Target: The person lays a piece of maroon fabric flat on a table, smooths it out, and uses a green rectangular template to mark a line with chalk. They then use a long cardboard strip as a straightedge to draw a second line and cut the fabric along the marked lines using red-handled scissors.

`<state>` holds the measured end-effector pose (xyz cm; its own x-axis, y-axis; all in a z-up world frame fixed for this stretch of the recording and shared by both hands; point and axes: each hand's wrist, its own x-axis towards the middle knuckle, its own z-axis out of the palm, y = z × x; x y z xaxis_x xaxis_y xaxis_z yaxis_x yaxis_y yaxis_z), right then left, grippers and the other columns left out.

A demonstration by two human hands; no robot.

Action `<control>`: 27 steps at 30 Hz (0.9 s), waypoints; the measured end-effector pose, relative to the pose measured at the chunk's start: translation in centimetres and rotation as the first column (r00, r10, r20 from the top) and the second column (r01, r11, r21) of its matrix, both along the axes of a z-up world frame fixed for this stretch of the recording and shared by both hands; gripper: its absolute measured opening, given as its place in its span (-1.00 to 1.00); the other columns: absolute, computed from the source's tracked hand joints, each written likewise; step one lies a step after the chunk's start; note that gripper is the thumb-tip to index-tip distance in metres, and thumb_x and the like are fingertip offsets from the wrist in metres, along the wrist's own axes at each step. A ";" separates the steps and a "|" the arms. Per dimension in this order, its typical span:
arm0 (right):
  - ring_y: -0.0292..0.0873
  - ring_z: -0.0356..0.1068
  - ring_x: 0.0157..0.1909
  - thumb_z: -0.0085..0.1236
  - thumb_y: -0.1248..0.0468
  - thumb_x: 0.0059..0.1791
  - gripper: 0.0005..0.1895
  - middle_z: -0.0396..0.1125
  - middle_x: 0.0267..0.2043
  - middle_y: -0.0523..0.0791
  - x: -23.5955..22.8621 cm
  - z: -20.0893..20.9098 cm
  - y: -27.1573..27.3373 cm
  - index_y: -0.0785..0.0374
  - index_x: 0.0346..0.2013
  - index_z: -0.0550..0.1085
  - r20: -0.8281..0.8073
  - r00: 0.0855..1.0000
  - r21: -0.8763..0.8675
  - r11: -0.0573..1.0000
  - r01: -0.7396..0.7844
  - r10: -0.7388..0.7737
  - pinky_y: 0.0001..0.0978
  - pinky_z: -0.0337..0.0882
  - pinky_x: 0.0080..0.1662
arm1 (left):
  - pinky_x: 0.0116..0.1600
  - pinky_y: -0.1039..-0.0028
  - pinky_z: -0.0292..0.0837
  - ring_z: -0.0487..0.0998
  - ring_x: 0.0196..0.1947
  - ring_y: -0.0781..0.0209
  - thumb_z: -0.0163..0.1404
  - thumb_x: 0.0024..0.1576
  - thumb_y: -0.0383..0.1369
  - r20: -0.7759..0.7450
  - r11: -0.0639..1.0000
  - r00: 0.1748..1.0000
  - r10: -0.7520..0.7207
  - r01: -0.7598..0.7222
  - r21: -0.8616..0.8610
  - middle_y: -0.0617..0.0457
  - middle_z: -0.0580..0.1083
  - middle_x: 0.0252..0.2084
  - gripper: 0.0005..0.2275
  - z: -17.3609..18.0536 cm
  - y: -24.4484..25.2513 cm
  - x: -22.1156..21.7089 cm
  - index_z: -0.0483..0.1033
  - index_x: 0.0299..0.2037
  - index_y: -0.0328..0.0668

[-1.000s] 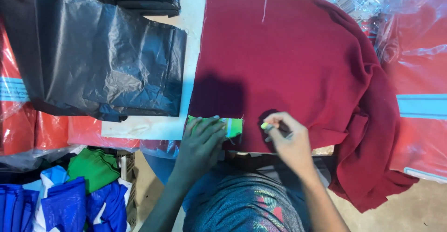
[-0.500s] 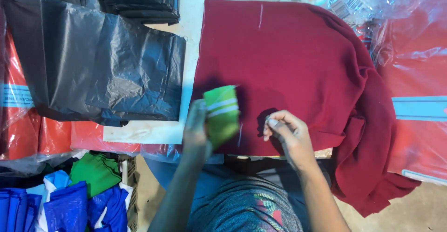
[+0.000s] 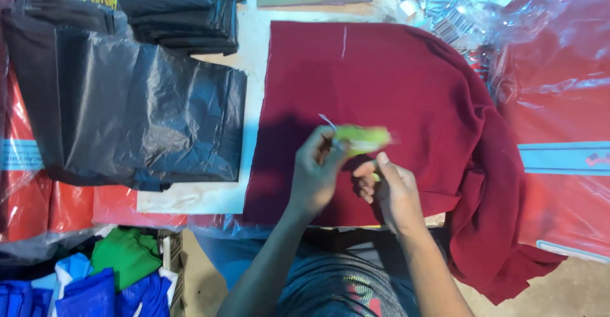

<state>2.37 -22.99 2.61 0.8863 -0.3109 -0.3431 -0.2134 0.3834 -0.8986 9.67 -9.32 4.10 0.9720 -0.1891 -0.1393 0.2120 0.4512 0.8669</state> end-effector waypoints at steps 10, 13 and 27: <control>-0.16 0.38 -0.45 0.16 0.08 0.03 -0.70 0.38 -0.44 -0.05 3.0 -2.1 -2.7 0.29 -0.21 0.51 -0.098 0.994 0.270 0.960 0.072 -0.047 -0.32 0.41 -0.39 | 0.43 0.03 0.14 0.30 0.40 -0.21 -0.05 -0.04 -0.69 0.596 0.875 0.743 -0.304 -0.030 0.484 -0.09 0.34 0.39 -0.67 1.6 2.1 1.2 0.61 -0.22 -0.02; -0.24 0.21 -0.56 0.28 0.27 -0.01 -0.79 0.19 -0.55 -0.13 5.9 -2.7 -4.9 0.31 -0.36 0.42 -0.090 0.991 0.044 0.994 0.102 -0.098 -0.53 0.22 -0.58 | 0.06 0.28 0.46 0.47 -0.05 0.09 -0.10 0.16 -0.53 0.397 0.932 0.889 -0.227 0.080 0.353 -0.12 0.40 0.31 -0.77 -1.8 1.2 3.6 0.58 -0.09 -0.09; -0.36 0.12 -0.62 0.07 0.28 0.08 -0.85 0.02 -0.54 -0.25 23.6 -2.5 -12.9 0.15 -0.27 0.26 0.015 0.965 -0.052 0.964 0.261 -0.261 -0.57 0.09 -0.63 | 0.03 0.45 0.54 0.68 -0.09 0.25 0.04 0.22 -0.44 0.336 0.901 0.933 -0.130 -0.030 0.432 0.04 0.63 -0.12 -0.86 -3.6 -4.7 24.0 0.58 -0.05 -0.04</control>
